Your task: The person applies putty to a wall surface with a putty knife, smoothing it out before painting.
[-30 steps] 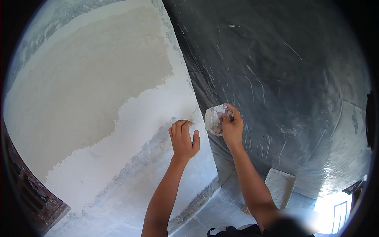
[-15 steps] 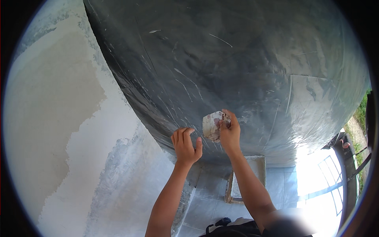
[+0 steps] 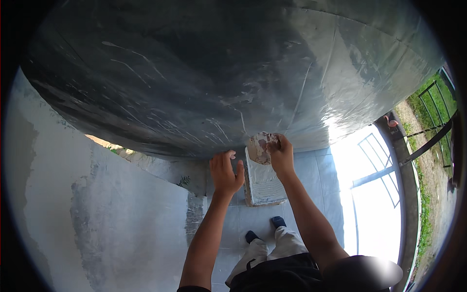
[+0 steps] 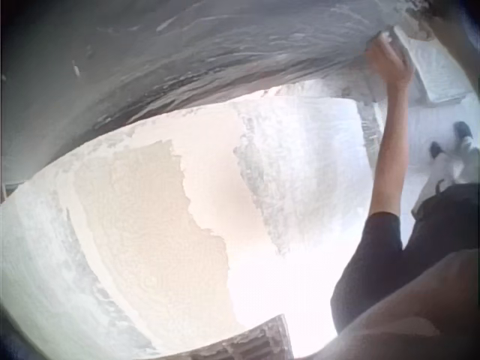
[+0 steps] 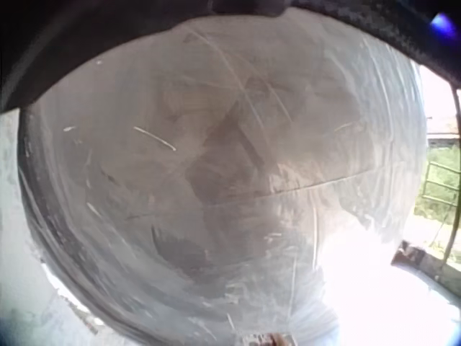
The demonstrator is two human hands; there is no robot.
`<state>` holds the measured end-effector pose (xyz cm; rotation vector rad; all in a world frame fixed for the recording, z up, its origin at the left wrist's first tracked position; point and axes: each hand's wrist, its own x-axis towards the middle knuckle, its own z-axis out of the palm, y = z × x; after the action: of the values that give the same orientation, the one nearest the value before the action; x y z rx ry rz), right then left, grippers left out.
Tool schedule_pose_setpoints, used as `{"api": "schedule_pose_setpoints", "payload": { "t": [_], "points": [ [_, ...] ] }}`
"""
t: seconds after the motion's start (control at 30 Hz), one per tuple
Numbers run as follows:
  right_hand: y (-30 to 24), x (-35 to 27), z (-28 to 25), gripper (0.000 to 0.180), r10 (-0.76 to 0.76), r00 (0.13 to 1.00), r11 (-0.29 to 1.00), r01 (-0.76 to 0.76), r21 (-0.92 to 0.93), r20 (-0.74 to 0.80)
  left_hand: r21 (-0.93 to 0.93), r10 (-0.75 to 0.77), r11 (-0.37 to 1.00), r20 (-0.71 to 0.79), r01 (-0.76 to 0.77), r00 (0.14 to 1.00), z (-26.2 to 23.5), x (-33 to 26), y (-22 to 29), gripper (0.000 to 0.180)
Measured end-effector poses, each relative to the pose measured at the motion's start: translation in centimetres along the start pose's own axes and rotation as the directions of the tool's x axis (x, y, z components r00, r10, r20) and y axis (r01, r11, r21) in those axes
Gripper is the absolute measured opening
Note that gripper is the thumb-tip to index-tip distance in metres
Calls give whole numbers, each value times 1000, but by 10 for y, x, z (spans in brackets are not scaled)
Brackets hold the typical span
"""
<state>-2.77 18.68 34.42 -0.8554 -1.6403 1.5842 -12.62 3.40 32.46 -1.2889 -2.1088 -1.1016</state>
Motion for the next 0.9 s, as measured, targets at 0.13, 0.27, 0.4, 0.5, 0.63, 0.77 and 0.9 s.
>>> {"api": "schedule_pose_setpoints", "payload": {
  "t": [0.13,0.27,0.4,0.5,0.63,0.77,0.9],
  "points": [
    [64,12,-19,22,83,996,994,-82,-72,11,-28,-89,995,105,92,990,40,-35,-8,27],
    [119,15,-35,18,144,989,986,-145,-86,-18,-21,-204,977,210,213,956,75,-74,-9,28],
    [168,12,-49,20,218,976,971,-217,-104,1,17,-263,964,240,266,935,102,-110,-11,28],
    [202,11,-58,21,274,961,955,-269,-124,25,33,-324,943,304,330,896,119,-134,-13,29],
    [228,4,-68,24,349,935,922,-332,-201,57,73,-425,901,356,428,832,141,-169,-13,28],
    [258,1,-77,27,318,945,891,-271,-365,75,88,-553,817,398,569,732,158,-203,-3,27],
    [267,5,-73,29,245,958,820,-124,-559,146,93,-649,736,379,670,660,171,-250,6,23]
  ]
}}
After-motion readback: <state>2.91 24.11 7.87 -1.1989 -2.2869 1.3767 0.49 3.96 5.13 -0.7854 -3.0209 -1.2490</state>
